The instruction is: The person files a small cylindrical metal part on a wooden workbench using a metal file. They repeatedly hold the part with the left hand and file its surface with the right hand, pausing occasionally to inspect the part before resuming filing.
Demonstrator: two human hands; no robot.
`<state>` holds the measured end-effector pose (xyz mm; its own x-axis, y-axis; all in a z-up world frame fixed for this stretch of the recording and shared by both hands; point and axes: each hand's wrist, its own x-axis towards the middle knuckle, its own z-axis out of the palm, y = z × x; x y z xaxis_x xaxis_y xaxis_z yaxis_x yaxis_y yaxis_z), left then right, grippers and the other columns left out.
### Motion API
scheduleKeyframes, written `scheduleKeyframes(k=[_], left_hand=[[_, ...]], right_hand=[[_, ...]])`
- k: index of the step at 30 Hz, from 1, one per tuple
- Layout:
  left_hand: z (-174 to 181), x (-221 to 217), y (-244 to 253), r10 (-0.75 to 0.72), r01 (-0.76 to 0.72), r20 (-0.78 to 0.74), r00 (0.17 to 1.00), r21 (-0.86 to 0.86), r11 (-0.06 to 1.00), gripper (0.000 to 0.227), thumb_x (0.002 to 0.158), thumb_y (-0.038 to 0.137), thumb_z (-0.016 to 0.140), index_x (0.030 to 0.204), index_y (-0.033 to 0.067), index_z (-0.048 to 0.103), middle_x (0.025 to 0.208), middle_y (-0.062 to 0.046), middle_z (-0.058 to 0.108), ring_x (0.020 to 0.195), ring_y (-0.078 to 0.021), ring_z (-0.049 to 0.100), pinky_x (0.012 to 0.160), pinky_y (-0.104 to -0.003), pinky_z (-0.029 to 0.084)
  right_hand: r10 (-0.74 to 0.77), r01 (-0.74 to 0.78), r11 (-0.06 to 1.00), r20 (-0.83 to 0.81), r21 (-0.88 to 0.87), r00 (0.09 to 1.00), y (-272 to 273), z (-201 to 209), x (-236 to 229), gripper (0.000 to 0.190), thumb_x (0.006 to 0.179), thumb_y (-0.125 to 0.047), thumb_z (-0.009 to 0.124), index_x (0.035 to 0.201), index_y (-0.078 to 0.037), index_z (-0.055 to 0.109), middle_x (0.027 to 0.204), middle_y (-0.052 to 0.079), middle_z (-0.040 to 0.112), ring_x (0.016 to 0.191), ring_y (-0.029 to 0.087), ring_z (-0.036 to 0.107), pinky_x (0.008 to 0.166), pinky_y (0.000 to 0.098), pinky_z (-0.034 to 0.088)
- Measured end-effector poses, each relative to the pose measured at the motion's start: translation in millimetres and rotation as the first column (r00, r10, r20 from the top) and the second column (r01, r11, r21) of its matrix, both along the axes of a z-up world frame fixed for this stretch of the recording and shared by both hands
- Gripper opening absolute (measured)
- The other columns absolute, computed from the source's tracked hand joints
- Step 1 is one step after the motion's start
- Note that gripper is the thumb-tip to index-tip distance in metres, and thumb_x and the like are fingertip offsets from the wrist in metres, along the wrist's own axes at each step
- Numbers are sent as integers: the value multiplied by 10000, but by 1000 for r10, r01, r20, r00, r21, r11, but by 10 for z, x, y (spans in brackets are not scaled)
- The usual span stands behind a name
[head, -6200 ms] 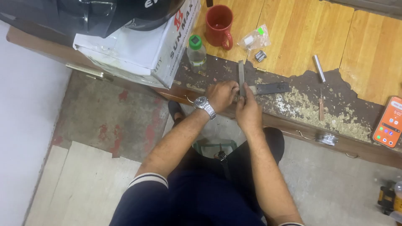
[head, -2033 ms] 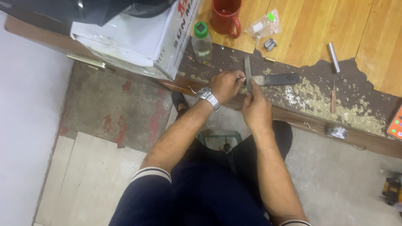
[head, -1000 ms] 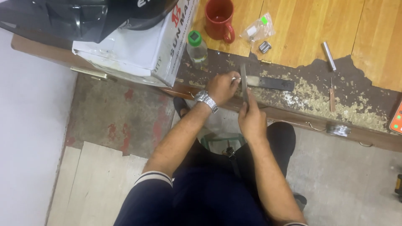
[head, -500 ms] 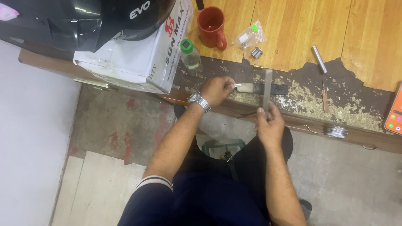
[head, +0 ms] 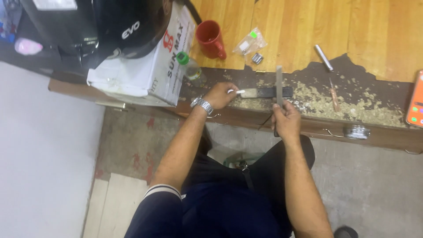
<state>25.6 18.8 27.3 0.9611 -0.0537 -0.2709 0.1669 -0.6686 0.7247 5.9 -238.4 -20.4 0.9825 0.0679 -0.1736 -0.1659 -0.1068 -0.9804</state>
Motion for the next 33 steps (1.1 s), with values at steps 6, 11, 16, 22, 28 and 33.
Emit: scheduleKeyframes(k=[6,11,16,22,28,33], left_hand=[[33,-27,-70,78,-78,-43,996,-1,997,288,905,175,614,1154,129,752,1027,-111,766,975,-257,734,882,-405,581],[-34,-68,-74,97,-97,0,995,-27,995,263,922,201,661,1159,131,751,1068,-136,760,1024,-312,723,858,-431,583],[-24,-125,-114,157,-157,-3,988,-28,987,240,925,233,676,1143,183,762,1055,-80,770,1011,-269,731,840,-403,594],[7,-183,-82,184,-181,68,981,-47,982,244,900,177,687,1129,161,771,1047,-87,776,900,-253,751,749,-371,609],[70,-233,-64,177,-167,89,980,-107,980,235,905,178,688,1122,140,770,1060,-116,769,939,-317,746,743,-401,615],[146,-248,-35,131,-127,58,990,-69,990,263,936,186,643,1174,148,748,1078,-123,764,976,-328,739,787,-423,612]], right_hand=[[12,-16,998,-60,-65,998,-30,285,-59,280,1027,-169,598,1258,-21,653,567,53,612,425,145,597,407,275,449],[9,-15,997,-78,-74,997,-41,198,-23,348,1013,-185,616,1284,34,624,571,77,625,437,160,610,430,303,464],[12,-17,997,-79,-72,997,-25,316,-54,353,1017,-180,602,1285,49,619,551,79,619,413,164,604,419,298,465],[-11,4,993,-57,-114,998,39,372,-84,305,1023,-140,577,1262,42,633,543,54,607,427,140,596,428,269,456],[-33,30,996,-43,-79,999,52,295,-77,289,1030,-141,569,1259,27,625,542,63,584,409,154,579,411,273,455],[-43,43,998,-10,-49,999,59,255,-77,253,1028,-131,573,1228,10,635,534,53,579,402,134,581,388,255,450]])
